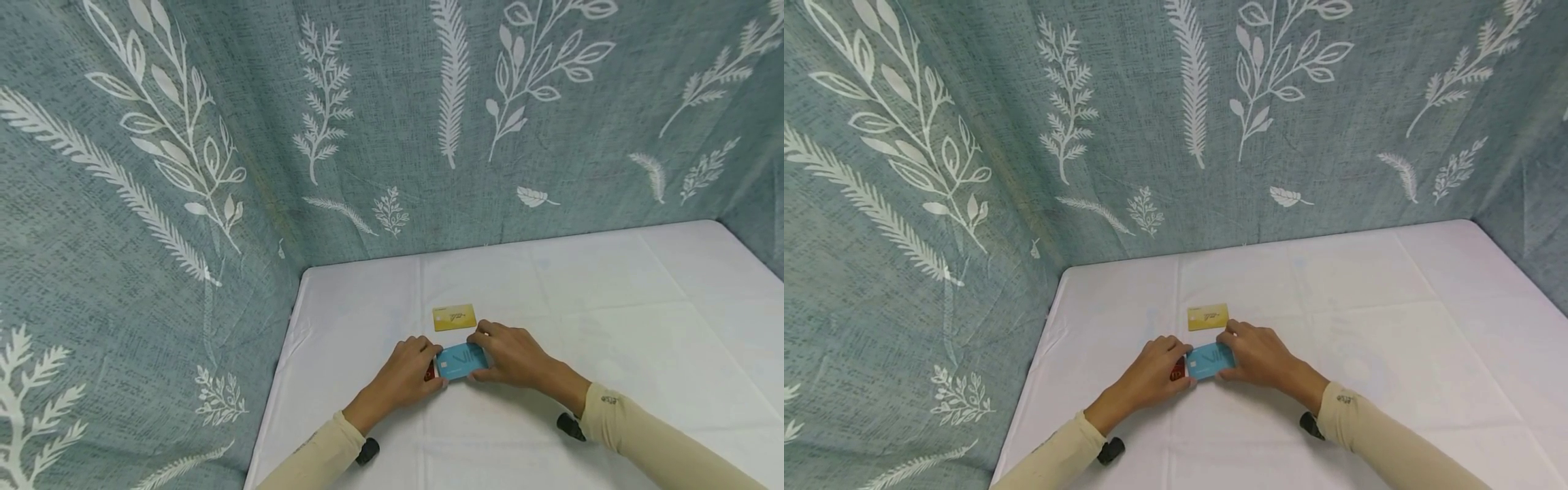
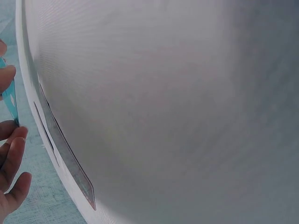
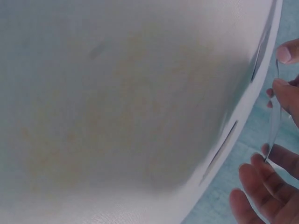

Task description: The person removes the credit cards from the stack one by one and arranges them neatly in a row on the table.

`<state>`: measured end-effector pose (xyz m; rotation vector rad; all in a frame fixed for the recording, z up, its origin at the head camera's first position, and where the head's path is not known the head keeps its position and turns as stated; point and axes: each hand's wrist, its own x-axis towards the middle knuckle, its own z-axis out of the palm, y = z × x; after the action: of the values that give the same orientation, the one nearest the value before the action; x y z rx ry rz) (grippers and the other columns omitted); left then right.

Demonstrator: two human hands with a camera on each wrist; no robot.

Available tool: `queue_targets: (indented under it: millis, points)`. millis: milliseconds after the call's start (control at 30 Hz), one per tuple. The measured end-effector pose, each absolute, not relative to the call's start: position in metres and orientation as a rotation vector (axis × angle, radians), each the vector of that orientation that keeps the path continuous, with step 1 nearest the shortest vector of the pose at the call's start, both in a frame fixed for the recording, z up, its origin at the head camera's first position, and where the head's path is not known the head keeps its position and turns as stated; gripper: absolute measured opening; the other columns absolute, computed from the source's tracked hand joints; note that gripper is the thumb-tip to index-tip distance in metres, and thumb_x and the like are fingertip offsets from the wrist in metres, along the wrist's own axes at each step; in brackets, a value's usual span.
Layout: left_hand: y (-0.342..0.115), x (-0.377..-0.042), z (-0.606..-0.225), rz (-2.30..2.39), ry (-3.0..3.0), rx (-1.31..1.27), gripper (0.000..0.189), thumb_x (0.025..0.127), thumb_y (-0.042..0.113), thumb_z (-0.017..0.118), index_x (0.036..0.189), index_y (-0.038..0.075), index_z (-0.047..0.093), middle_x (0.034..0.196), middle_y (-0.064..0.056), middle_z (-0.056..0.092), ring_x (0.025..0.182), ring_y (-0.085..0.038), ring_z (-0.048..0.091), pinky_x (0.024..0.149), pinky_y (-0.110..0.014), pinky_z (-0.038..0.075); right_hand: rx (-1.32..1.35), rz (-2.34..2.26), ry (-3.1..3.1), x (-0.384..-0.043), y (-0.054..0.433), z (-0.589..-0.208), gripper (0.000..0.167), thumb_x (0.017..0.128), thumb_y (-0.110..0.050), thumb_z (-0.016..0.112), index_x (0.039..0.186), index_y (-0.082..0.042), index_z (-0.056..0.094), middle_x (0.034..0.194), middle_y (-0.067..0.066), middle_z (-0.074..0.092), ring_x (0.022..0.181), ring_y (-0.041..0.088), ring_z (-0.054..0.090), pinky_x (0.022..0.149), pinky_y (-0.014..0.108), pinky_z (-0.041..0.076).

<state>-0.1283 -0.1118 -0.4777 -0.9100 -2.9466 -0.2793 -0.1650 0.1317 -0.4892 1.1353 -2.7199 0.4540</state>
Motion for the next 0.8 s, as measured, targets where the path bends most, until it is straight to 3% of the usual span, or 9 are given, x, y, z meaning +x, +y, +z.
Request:
queue_targets:
  millis: [800]
  points:
    - [-0.110,-0.128,-0.483,-0.165,-2.966,-0.905,0.052,0.087,0.044,0.077,0.124,0.009,0.067,0.109,-0.003,0.065,0.091,-0.015,0.055,0.085,-0.032,0.045,1.118,0.444,-2.727,-0.161,0.129,-0.502,0.060,0.073,-0.053,0.085,0.113,-0.011,0.071,0.095,-0.001,0.058,0.073,0.005,0.050,0.060,0.021,0.046]
